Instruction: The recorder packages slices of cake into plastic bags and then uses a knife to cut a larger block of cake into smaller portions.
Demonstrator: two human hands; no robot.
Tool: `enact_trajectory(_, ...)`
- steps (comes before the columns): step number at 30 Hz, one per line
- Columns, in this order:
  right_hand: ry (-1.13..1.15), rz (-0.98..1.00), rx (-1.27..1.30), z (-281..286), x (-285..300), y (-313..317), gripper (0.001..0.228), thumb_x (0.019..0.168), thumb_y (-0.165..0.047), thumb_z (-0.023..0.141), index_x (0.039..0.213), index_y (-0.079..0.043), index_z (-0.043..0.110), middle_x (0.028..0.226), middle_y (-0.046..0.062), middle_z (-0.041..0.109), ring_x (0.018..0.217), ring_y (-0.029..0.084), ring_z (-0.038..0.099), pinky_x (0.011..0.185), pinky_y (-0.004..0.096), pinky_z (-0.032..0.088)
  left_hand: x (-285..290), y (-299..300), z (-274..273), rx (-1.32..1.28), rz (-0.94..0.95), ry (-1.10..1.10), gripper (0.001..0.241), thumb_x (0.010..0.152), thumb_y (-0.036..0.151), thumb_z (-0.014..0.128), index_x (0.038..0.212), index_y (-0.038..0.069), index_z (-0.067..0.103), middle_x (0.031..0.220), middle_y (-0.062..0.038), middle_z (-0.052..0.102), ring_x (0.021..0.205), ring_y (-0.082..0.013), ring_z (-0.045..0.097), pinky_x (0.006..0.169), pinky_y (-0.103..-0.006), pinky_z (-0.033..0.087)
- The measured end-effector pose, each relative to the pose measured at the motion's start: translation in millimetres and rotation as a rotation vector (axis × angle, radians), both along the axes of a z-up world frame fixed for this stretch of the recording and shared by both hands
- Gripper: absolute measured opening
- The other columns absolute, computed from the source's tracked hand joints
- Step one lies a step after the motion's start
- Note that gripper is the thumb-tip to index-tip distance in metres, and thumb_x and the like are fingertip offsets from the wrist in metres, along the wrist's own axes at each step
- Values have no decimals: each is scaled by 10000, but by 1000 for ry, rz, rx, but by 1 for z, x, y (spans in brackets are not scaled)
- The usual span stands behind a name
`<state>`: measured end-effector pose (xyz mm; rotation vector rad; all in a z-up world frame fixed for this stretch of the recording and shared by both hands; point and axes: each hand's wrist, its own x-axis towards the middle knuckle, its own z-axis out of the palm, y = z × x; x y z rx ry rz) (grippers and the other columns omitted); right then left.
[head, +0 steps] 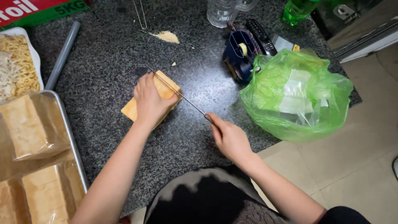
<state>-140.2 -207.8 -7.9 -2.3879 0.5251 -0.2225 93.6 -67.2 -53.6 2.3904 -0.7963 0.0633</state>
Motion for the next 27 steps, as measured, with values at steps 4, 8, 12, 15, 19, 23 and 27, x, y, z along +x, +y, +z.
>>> enact_trajectory(4, -20, 18, -1, 3, -5, -2, 323, 975, -200, 607, 1288, -143, 664, 996, 186, 748, 838, 394, 716, 696, 487, 565, 0, 1, 0, 11, 5, 11, 996, 659, 434, 891, 1411, -75, 479, 1384, -222, 521, 1322, -392, 469, 1143, -503, 314)
enact_trajectory(8, 19, -7, -6, 5, -12, -3, 320, 971, -205, 611, 1280, -152, 673, 981, 173, 756, 832, 391, 714, 690, 489, 560, 1, 1, -2, 20, 2, 17, 1003, 652, 427, 890, 1410, -83, 477, 1385, -231, 516, 1322, -393, 459, 1147, -501, 301)
enact_trajectory(12, 3, 14, 6, 5, -17, -5, 330, 967, -195, 609, 1289, -149, 661, 985, 168, 756, 834, 386, 717, 691, 483, 564, 2, 2, -5, 21, -9, 8, 1008, 660, 426, 888, 1413, -97, 470, 1388, -238, 513, 1328, -391, 451, 1151, -498, 294)
enact_trajectory(15, 24, 16, 16, 8, -20, -7, 336, 966, -191, 610, 1297, -156, 659, 972, 168, 756, 835, 382, 720, 698, 482, 563, 2, 2, -4, 22, -9, 6, 1003, 663, 426, 885, 1413, -98, 473, 1387, -235, 515, 1329, -389, 452, 1152, -496, 295)
enact_trajectory(19, -3, 22, 23, 11, -22, -8, 330, 961, -179, 616, 1286, -150, 665, 1031, 174, 756, 862, 389, 720, 708, 469, 575, 1, 1, 1, 32, 5, 35, 994, 665, 431, 879, 1410, -91, 479, 1383, -229, 517, 1323, -388, 454, 1152, -490, 299)
enact_trajectory(23, 52, -4, 10, 15, -21, -8, 330, 955, -191, 625, 1280, -154, 669, 1009, 169, 759, 855, 386, 723, 705, 472, 573, 0, 1, 3, 43, 5, 48, 1005, 664, 432, 879, 1415, -96, 471, 1384, -236, 506, 1318, -394, 442, 1150, -491, 292)
enact_trajectory(27, 33, 35, 2, 17, -18, -8, 340, 958, -164, 605, 1293, -139, 657, 1002, 173, 756, 838, 390, 719, 697, 478, 570, 1, 1, 2, 47, 1, 54, 1007, 668, 433, 878, 1419, -98, 466, 1385, -236, 499, 1321, -395, 431, 1155, -490, 282)
